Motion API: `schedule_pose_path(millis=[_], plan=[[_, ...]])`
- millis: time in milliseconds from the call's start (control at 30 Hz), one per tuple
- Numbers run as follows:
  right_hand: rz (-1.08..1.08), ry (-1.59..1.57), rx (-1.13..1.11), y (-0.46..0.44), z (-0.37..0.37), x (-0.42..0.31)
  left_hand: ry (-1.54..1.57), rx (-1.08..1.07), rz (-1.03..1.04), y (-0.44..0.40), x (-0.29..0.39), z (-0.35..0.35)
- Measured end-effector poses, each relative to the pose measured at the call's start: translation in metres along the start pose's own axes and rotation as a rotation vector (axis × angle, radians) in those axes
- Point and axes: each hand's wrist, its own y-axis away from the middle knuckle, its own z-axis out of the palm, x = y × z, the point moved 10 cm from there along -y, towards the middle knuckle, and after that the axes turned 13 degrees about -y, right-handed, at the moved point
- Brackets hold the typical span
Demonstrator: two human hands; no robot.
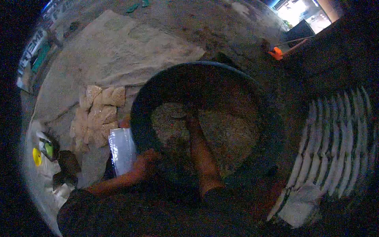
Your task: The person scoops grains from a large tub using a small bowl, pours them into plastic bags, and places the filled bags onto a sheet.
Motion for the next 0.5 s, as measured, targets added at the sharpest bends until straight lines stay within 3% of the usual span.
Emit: schedule_pose_path(millis=[100, 133, 233, 333, 400, 500], plan=[[0.095, -0.328, -0.192, 0.045, -0.005, 0.021, 0.286, -0.136, -0.413, 0.011, -0.028, 0.000], [0.140, -0.400, -0.369, 0.065, 0.005, 0.018, 0.293, -0.143, -0.445, 0.017, -0.034, -0.003], [-0.083, 0.248, 0.372, 0.110, -0.103, -0.002, 0.400, -0.130, -0.513, 0.039, -0.053, -0.011], [-0.597, -0.477, 0.171, 0.138, -0.187, 0.012, 0.514, 0.017, -0.529, 0.034, -0.048, -0.025], [-0.623, -0.049, 0.262, 0.227, -0.142, -0.028, 0.402, 0.147, -0.459, 0.020, -0.025, -0.045], [-0.874, 0.160, 0.377, 0.274, -0.150, -0.034, 0.310, 0.140, -0.562, 0.013, -0.015, -0.066]])
